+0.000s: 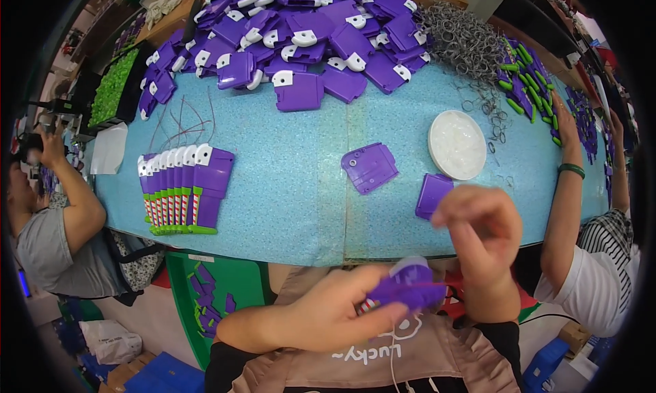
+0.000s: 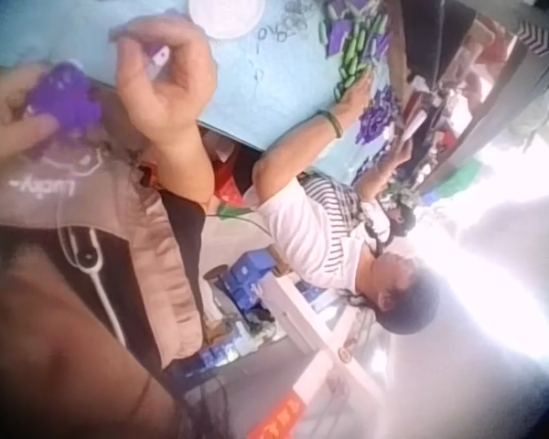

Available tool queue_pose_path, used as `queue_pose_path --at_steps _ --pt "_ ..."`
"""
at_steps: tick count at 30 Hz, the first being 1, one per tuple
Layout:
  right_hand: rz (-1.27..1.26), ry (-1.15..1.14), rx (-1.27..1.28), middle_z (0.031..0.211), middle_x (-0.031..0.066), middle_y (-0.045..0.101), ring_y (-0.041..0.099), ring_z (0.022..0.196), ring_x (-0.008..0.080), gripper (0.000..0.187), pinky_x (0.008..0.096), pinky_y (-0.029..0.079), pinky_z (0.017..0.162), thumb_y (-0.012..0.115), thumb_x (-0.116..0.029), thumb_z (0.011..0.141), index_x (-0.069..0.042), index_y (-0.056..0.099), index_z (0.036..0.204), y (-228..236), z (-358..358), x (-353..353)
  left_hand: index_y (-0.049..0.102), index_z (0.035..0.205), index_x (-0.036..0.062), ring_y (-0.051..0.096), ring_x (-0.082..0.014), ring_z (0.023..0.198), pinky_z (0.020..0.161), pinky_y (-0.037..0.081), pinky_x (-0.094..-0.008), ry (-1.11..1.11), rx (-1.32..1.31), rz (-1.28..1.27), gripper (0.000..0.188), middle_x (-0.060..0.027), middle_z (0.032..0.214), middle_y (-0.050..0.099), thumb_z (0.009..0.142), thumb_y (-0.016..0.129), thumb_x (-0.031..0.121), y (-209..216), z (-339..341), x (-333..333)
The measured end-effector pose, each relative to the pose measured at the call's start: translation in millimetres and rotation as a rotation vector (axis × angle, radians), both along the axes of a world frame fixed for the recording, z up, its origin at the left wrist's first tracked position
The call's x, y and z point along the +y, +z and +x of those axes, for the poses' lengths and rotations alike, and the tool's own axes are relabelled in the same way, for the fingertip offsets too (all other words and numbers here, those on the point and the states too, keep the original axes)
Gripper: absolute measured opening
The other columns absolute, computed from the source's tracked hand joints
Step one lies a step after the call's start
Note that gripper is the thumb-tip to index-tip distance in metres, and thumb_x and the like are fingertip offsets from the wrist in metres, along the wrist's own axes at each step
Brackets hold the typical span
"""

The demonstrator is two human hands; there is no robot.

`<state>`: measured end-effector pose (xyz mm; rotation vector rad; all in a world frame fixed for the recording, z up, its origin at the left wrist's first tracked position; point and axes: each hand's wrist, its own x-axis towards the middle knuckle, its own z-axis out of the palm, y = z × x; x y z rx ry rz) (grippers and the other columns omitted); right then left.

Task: The person assembles toy components by placing wires and internal pieces into plastic casing parts and pressing the casing halves together by hand.

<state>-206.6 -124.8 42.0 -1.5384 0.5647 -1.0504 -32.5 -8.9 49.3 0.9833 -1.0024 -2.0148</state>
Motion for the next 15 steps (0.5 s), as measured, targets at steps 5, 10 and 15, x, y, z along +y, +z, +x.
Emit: queue_pose_path --at_steps 5,10,15 --pt "-0.31 0.094 0.045 0.082 0.0089 0.064 0.061 0.074 0.0214 0.023 0.0326 0.04 0.069 0.063 0.002 0.07 -0.008 0.052 0.089 2.0 -6.5 5.1 0.046 0.114 -0.0013 0.057 -0.0088 0.068 0.057 0.045 -0.0239 0.175 -0.057 -0.051 0.034 -0.0065 0.082 0.061 0.084 0.057 0.011 -7.3 -12.3 -0.9" --pt "-0.411 0.022 0.091 0.083 0.0076 0.065 0.06 0.074 0.0219 0.026 0.0336 0.04 0.068 0.065 0.001 0.068 -0.009 0.053 0.088 0.2 -6.7 5.5 0.046 0.114 -0.0015 0.058 -0.014 0.068 0.058 0.046 -0.0282 0.215 -0.107 -0.211 0.035 -0.0094 0.082 0.06 0.083 0.057 0.009 -4.7 -14.7 -3.1" --pt "-0.562 -0.027 0.259 0.085 0.0043 0.065 0.06 0.076 0.0215 0.029 0.0334 0.04 0.068 0.068 -0.001 0.064 -0.01 0.053 0.087 10.9 -7.0 7.1 0.045 0.115 -0.0013 0.058 -0.016 0.065 0.057 0.046 -0.0297 0.142 -0.205 -0.229 0.035 -0.0108 0.08 0.06 0.083 0.057 0.009 4.0 -8.4 -7.7"
